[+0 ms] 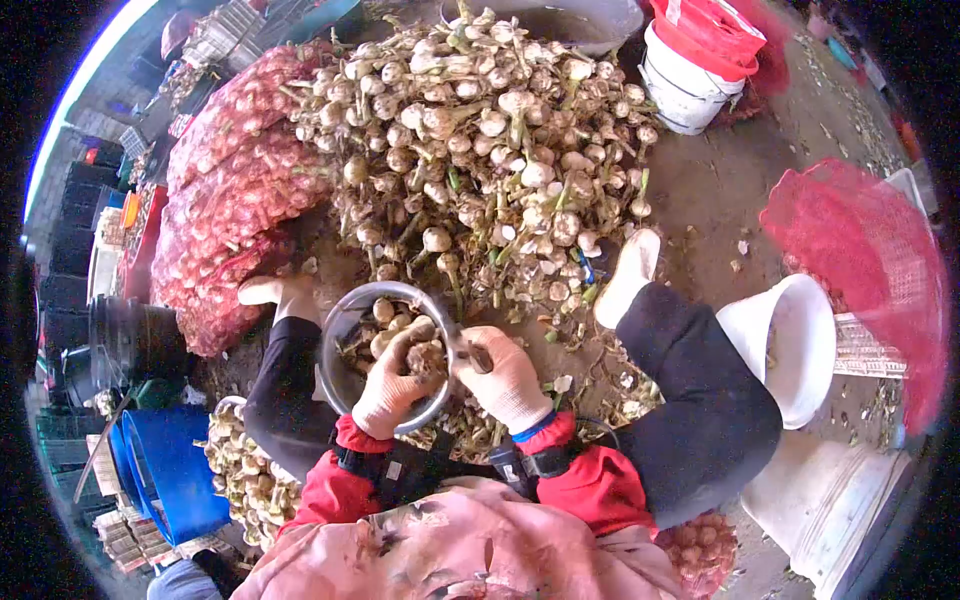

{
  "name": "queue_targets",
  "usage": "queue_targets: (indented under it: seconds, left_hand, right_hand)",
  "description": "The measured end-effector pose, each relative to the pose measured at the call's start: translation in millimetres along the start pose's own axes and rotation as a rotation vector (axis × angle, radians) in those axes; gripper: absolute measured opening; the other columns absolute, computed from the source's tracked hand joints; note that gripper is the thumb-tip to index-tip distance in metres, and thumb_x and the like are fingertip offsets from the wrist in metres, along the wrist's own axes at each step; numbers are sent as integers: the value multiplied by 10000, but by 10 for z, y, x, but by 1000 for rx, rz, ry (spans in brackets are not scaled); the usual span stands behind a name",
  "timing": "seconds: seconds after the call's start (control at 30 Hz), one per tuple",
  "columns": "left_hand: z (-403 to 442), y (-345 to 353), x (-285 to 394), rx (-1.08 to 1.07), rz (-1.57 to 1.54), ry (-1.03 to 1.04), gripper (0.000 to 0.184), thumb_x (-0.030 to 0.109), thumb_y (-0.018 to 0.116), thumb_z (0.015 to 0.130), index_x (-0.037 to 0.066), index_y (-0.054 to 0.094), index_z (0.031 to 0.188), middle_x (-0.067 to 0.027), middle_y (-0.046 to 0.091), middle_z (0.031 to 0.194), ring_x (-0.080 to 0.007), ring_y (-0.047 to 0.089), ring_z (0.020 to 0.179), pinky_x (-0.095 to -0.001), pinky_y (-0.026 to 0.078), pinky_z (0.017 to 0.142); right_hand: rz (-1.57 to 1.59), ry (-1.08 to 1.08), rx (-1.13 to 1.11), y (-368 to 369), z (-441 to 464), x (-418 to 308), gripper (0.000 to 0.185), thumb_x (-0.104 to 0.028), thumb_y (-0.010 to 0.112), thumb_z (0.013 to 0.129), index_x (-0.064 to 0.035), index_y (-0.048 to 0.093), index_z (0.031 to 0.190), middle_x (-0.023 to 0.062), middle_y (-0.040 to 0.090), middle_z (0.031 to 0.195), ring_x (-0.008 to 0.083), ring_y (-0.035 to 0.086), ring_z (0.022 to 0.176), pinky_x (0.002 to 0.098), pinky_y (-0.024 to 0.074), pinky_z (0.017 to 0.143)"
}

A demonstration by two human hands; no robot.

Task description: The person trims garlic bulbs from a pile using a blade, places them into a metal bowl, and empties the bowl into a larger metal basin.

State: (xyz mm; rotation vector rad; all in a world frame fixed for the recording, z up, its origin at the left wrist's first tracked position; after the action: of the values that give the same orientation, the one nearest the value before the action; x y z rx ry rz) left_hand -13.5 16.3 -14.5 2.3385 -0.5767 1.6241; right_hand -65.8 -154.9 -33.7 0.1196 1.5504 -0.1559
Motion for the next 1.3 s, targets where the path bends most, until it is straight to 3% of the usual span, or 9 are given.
queue_targets:
  seconds: [0.43,0.5,0.53,0.63,0.77,0.9,1.0,1.13,1.3]
  left_hand:
    - [-221,71,-65,201,408,272,542,125,854,681,20,542,1112,-72,648,903,-128,632,802,-270,522,701]
    - [-288,127,-41,139,-79,126,522,157,859,667,29,561,1077,-88,646,945,-145,631,845,-292,521,746]
    - [-279,140,39,308,559,100,535,145,849,658,44,557,1094,-77,637,1002,-158,623,909,-307,516,802]
    - [-423,34,133,162,180,149,599,145,876,639,55,548,1132,-57,617,1072,-167,610,962,-308,505,865]
    - [-303,-249,151,148,-508,25,800,148,908,608,46,497,1287,-63,618,1104,-188,629,983,-311,521,858]
    - [-177,-168,162,172,-899,102,573,239,751,828,61,490,1307,-105,623,1170,-262,633,1023,-402,520,907]
    - [-157,-141,0,118,-988,51,554,240,715,855,78,486,1333,-126,592,1260,-279,595,1116,-444,473,989]
    - [-139,10,-82,88,-1060,-6,537,257,688,864,73,499,1331,-118,587,1273,-290,582,1136,-448,465,1007]
    - [-126,-114,143,118,-925,-128,580,228,705,843,77,483,1357,-106,588,1285,-276,591,1146,-435,478,998]
  right_hand:
    - [-849,99,-299,217,-134,172,158,-118,689,737,-143,669,892,111,608,940,343,619,909,448,515,788]
    - [-782,46,-254,175,-138,340,191,-120,678,737,-141,688,926,127,634,935,348,635,918,450,522,791]
    - [-718,-16,-210,118,-125,484,228,-121,668,736,-138,708,961,142,661,929,353,651,927,452,529,795]
    - [-790,672,-1,-510,-95,1170,246,-297,626,821,-105,718,945,178,707,943,359,680,882,441,541,762]
    - [-471,196,223,-157,19,1078,262,-324,699,823,-98,686,955,148,685,875,333,666,806,409,533,733]
    - [-214,-93,70,254,-128,424,151,36,656,795,-58,630,910,49,608,955,171,602,882,290,492,766]
    - [-9,-155,54,347,-61,271,278,46,734,701,-76,650,936,91,620,949,291,619,912,346,502,800]
    - [-155,-157,19,272,16,512,243,11,694,717,-48,644,947,124,610,957,298,610,931,364,494,822]
    - [86,557,244,30,-270,2041,143,-71,696,710,-84,666,849,52,673,790,196,639,762,319,500,724]
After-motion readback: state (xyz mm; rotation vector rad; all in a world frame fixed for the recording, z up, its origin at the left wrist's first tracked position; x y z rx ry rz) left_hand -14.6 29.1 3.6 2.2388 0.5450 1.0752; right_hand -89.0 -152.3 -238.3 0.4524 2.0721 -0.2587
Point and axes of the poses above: each hand's wrist, its own z-axis towards the middle knuckle, its own y-axis out of the palm, x = y × z, the point moved 2 cm from there along z, towards the middle knuckle
